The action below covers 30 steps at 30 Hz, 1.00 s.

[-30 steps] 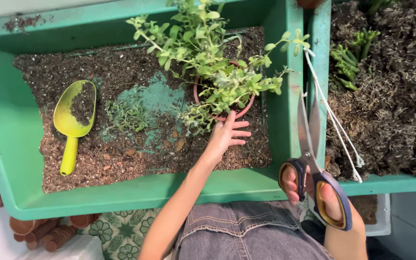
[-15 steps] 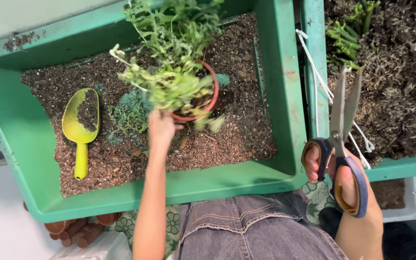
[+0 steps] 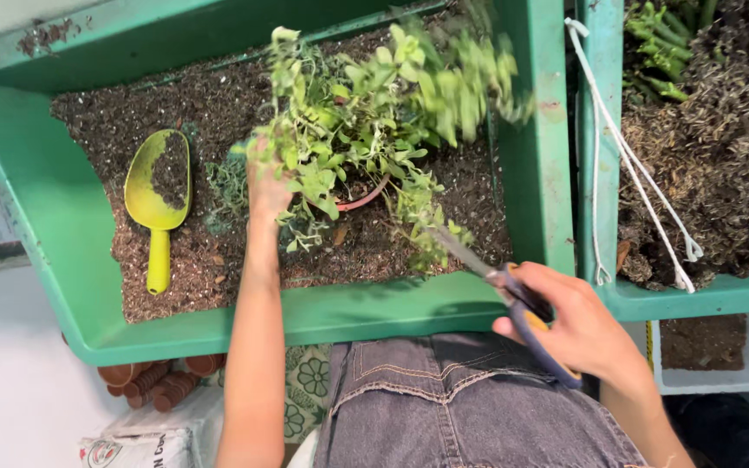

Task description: The person trims stems and leaves from a potted plant using shears and by hand, placing the trimmings into a soil-filled bin.

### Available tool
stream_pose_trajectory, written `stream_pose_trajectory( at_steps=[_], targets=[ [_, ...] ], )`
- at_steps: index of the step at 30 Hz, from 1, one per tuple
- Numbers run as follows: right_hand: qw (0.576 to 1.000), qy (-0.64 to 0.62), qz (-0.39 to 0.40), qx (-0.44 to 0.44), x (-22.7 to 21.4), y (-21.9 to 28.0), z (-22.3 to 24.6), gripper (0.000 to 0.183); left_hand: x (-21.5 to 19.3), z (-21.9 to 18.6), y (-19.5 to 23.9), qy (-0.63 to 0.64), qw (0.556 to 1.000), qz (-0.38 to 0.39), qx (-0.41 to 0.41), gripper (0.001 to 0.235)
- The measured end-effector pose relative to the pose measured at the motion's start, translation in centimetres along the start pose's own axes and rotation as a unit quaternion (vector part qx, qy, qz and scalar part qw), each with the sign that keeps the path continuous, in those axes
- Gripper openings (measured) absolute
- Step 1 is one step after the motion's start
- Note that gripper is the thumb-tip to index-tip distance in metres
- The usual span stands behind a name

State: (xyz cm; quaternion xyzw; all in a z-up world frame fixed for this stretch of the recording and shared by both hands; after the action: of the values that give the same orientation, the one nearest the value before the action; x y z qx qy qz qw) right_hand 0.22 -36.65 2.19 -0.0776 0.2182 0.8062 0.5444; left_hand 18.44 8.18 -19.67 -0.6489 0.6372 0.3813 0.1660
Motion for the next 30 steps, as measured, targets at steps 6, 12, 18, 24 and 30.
stream_pose_trajectory(
  at_steps=[6, 12, 18, 24, 30],
  targets=[
    [0.985, 0.046, 0.07, 0.15, 2.7, -1.3, 1.6, 0.043, -3.1, -5.7, 6.7, 0.508, 0.858, 0.012, -0.077, 0.039],
    [0.968, 0.044, 0.12, 0.217, 4.1, -1.8, 1.7, 0.043, -13.6, -19.5, 21.1, 0.208, 0.825, -0.505, 0.143, 0.022],
    [0.96, -0.006, 0.158, 0.231, 5.8, -2.0, 1.3, 0.042, -8.6, -29.0, 24.2, 0.035, 0.883, -0.33, 0.333, 0.015],
    [0.957, -0.143, 0.196, 0.157, 6.9, -2.2, 2.2, 0.044, -8.3, -28.5, 20.7, -0.151, 0.921, -0.3, 0.198, 0.04],
    [0.929, -0.274, 0.238, 0.074, 9.3, -3.6, 3.4, 0.047, -9.8, -24.5, 19.7, -0.041, 0.918, -0.336, 0.205, 0.013]
  ],
)
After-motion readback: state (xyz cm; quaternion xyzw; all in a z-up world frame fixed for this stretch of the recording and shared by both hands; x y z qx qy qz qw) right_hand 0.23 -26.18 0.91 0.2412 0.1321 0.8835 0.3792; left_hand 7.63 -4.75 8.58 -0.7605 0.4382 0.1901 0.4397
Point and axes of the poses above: each hand's wrist, its own y-axis away from the middle knuckle, its own x-axis out of the palm, z = x × y, the point moved 7 cm from there along -y, towards the middle knuckle, and after that the axes turned 2 degrees about -x, right-handed, at the moved point
